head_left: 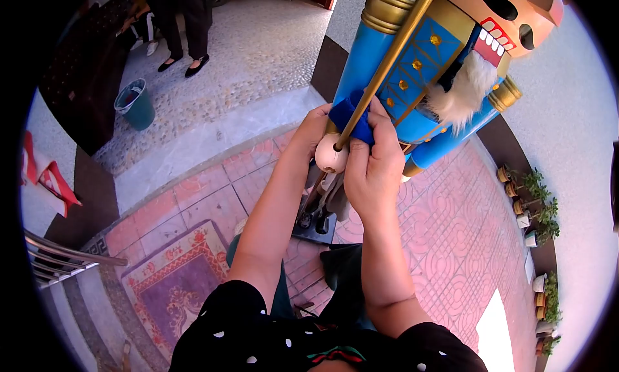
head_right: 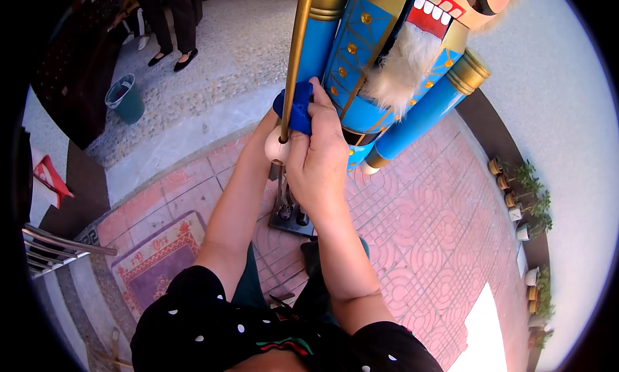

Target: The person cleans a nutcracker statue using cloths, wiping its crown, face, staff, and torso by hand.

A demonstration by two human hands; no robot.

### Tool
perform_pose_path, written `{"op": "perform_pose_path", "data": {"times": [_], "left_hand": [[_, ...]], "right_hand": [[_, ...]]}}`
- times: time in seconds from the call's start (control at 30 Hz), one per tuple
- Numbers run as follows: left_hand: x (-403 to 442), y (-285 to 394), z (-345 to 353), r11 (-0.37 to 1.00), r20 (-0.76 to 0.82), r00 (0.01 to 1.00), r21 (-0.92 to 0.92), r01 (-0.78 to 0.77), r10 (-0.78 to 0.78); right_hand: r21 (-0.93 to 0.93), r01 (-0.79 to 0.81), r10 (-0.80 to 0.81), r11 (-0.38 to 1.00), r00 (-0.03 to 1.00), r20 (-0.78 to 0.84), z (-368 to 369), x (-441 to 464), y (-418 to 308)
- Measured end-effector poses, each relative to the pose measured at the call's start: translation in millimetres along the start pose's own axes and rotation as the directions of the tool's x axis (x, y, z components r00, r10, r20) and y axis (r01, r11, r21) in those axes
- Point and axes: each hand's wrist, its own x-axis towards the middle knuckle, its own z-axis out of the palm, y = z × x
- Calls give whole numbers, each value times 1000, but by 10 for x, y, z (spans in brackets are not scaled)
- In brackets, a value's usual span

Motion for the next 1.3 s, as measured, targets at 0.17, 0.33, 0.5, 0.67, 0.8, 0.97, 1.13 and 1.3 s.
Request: {"op": "perform_pose_path", "data": {"times": [0.17,0.33,0.5,0.67,0.8,0.97,1.13,1.3], "left_hand": [[84,-138,-263,998,66,996,-39,54,-51],[27,-111,-204,997,-63,995,4,-73,73],[-65,117,31,946,-116,947,165,-278,298],[-90,-74,-19,970,60,981,-171,-174,186],[-34,-218,-81,983,2,998,-175,-59,61],[-107,-282,-181,986,49,996,-156,-67,75],[-375,-176,-35,990,-20,995,-95,-102,100],[-222,-97,-195,967,-237,958,231,-103,159]], "right_hand": [[-67,87,-81,994,993,88,-35,17,75],[-141,136,-113,981,981,158,-86,-12,23],[85,206,-201,975,977,-65,-184,-38,39],[3,132,-131,991,988,85,-43,-65,97],[-13,76,-75,997,994,84,-8,-7,108],[-97,88,-82,991,995,61,-55,-65,68],[-98,142,-144,985,990,-6,-46,-166,5],[-121,80,-94,989,990,-109,-140,-298,67]]}}
